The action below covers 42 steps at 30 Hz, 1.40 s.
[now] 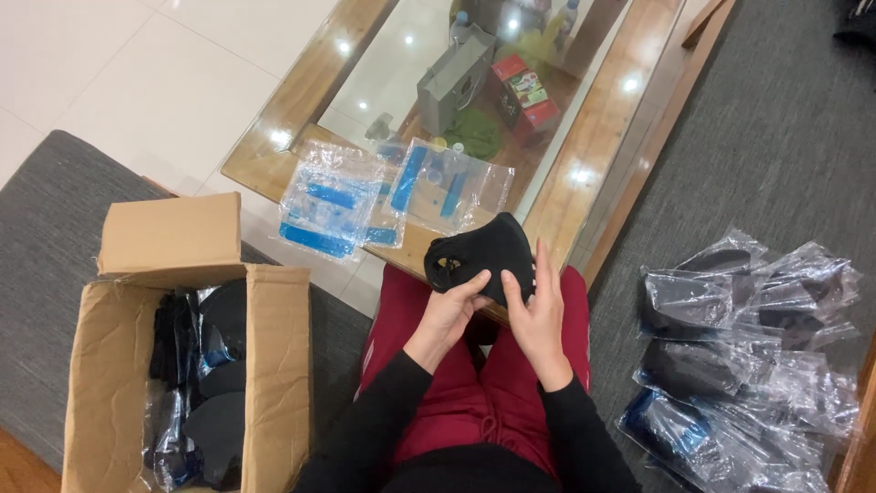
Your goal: Manually packaging black fabric face masks into individual plastic bags
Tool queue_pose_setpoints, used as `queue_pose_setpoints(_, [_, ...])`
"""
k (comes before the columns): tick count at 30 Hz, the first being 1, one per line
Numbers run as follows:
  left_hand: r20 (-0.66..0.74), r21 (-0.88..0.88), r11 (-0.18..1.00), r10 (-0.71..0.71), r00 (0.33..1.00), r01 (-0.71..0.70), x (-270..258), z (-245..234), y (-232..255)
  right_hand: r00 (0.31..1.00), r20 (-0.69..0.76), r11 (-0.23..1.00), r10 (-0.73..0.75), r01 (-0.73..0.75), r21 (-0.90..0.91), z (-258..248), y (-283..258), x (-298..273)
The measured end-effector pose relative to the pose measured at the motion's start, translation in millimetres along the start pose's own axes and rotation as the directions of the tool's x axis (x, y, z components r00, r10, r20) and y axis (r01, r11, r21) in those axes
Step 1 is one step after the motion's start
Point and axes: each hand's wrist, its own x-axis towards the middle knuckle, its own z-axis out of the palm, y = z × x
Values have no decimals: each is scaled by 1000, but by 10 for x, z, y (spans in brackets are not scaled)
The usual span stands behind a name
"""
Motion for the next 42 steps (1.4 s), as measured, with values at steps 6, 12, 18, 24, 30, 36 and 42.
queue_pose_setpoints(6, [-82, 102, 988, 122, 989, -114, -112, 85, 96, 961, -39, 932, -274, 256, -255, 109, -4, -85])
queue_pose_setpoints(12, [-130, 141, 983, 139, 982, -121, -167, 122, 138, 837, -142, 784, -529, 418, -459, 174, 32, -96])
queue_pose_setpoints(18, [-86, -13, 999, 43, 995, -45, -64, -102, -3, 870, -174, 862, -461, 393, -319, 192, 142, -162])
queue_pose_setpoints(24, [-126, -13, 1000, 19, 992, -21, -62, -162, -20, 967, -156, 979, -201, 196, -49, 183, 72, -175])
queue_pose_setpoints(30, [-253, -83, 993, 60, 966, -83, 43, -302, 64, 948, -211, 948, 239, -181, 261, 85, 514, 26])
queue_pose_setpoints(36, [-270, -94, 992, 62, 961, -90, 104, -412, 42, 904, -239, 933, 355, -357, 36, 26, 908, 161])
queue_pose_setpoints(42, [-252, -64, 997, 19, 967, -36, 14, -211, 41, 931, -229, 936, 283, -321, -147, -5, 714, 222])
